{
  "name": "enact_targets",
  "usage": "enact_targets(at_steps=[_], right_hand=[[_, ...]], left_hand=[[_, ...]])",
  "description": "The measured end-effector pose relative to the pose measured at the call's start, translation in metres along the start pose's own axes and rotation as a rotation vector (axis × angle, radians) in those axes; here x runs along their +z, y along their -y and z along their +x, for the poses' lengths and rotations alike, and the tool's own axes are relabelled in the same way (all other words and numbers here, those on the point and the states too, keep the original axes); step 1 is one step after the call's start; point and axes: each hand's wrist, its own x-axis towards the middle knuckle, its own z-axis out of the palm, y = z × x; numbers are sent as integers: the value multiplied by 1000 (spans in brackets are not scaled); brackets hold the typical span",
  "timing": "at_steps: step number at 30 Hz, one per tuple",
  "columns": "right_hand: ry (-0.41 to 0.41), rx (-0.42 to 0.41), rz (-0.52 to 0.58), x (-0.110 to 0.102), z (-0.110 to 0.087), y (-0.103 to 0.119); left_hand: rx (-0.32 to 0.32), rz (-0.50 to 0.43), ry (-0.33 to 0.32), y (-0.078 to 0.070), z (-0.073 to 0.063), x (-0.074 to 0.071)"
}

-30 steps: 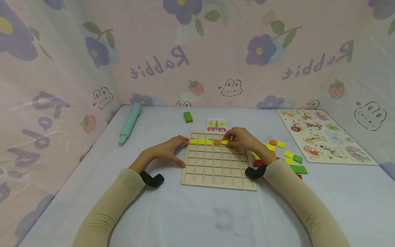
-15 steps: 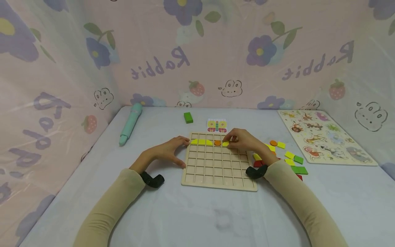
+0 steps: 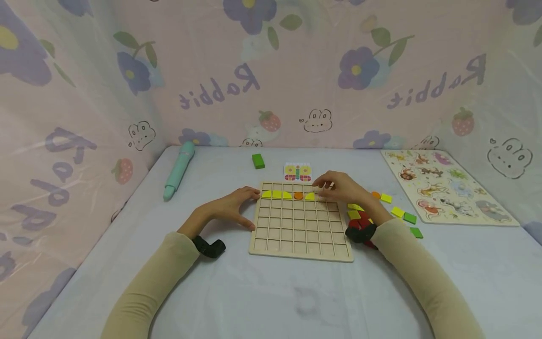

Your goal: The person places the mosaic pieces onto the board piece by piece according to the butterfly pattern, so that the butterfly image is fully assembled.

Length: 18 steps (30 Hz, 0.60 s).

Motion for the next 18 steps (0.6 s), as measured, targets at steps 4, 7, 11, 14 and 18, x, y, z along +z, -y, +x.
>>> enact_targets(at_steps=[4,7,11,14,18], right_hand=[[-50,54,-65,-25,-23,-16],[-59,99,-101,-41,-45,-28],[-74,197,-165,-58,-75,-47],[-66,266,-207,-67,-93,-61],[-29,340,-212,-70,-105,-73]], left_hand=[[10,-5,-6,0,0,-1],[13,-5,-4,0,0,0],[17,-4,-6,1,1,1],[20,-3,-7,1,1,1],[12,-2,-6,2,1,1]])
